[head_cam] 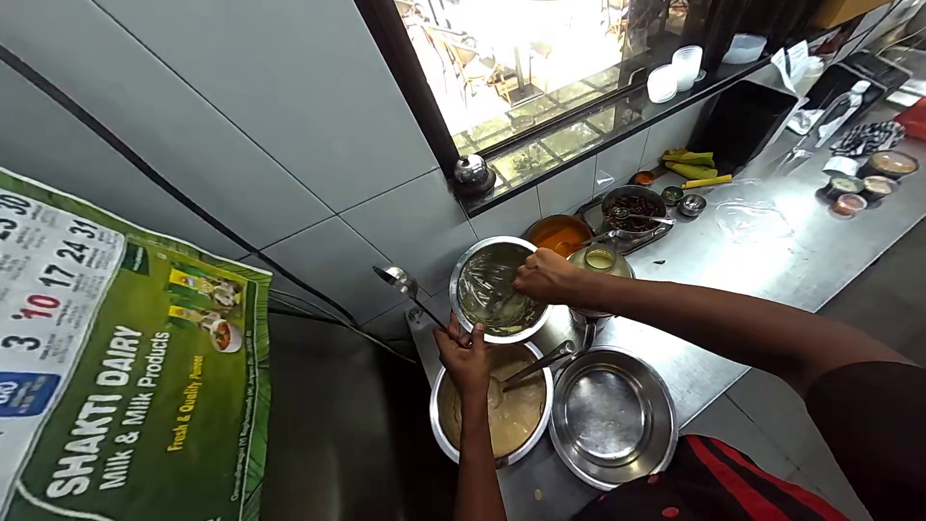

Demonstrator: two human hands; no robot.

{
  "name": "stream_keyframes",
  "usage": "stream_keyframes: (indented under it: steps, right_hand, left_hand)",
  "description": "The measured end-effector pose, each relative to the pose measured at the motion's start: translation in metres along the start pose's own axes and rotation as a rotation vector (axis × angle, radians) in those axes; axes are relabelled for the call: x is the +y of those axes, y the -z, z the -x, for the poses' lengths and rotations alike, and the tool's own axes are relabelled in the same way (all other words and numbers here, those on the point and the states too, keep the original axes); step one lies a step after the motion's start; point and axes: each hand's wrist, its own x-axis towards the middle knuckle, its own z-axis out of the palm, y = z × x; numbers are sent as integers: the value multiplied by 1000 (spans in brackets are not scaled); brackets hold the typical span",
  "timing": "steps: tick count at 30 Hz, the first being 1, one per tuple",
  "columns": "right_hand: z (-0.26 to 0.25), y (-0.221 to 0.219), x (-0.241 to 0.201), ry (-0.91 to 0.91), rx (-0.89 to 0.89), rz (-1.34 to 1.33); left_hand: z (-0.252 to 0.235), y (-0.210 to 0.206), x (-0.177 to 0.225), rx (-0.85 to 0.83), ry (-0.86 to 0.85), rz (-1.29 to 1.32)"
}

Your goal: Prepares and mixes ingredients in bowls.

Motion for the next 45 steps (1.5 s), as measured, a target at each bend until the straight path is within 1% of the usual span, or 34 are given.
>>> stream_keyframes:
  steps: [2,5,7,9,12,14,16,18,20,24,26,28,31,33,35,36,38,42,45]
  right_hand:
    - [2,8,6,-7,-7,70]
    - [1,18,10,-88,7,102]
    - [1,19,5,-136,-30,84]
    - [3,16,-4,-145,-67,40]
    - [6,10,-11,-148,-27,3]
    - [6,12,-11,-200,-7,6]
    - [5,12,-11,-251,-32,-9]
    - [6,4,-14,-266,-70,-81]
    - [6,-6,-20,-283,-89,-205]
    - [3,-15,-30,-404,-169,-433]
    - [2,-22,-27,-479,-177,-615]
    - [-2,-37,-20,-544,-137,-825]
    - [-10,-52,-21,-594,-20,-1266]
    - [-13,-51,-31,-661,50,-1656]
    - [-13,-45,-40,-767,79,-2057]
    - [-11,-45,-42,-804,84,-2215]
    - [-4,-51,-46,-810,71,-2378]
    - [18,-58,-54,-762,73,-2455]
    - [38,-52,-56,-710,103,-2452]
  left_hand:
    - [-2,-1,0,-6,-5,0]
    - [-3,-2,1,-7,2,17]
    - [-2,-2,0,-9,4,30]
    - [-2,-1,-1,-14,8,41]
    - [-3,-1,0,-13,2,45]
    - [-5,-1,1,-14,7,50]
    - [-5,1,1,-18,21,37]
    - [-7,3,2,-48,23,-2]
    - [-9,3,5,-105,27,-50]
    - [-19,-13,19,-206,1,-182]
    - [-28,-19,25,-253,-12,-190]
    - [-38,-19,29,-299,-27,-180]
    - [-58,-12,35,-376,-23,-156]
    - [-72,-5,41,-420,-18,-132]
    - [-86,2,46,-437,-24,-130]
    - [-93,6,47,-423,-22,-122]
    - [-103,13,48,-364,-21,-71]
    - [-111,18,39,-133,53,129]
    - [-105,20,23,20,179,220]
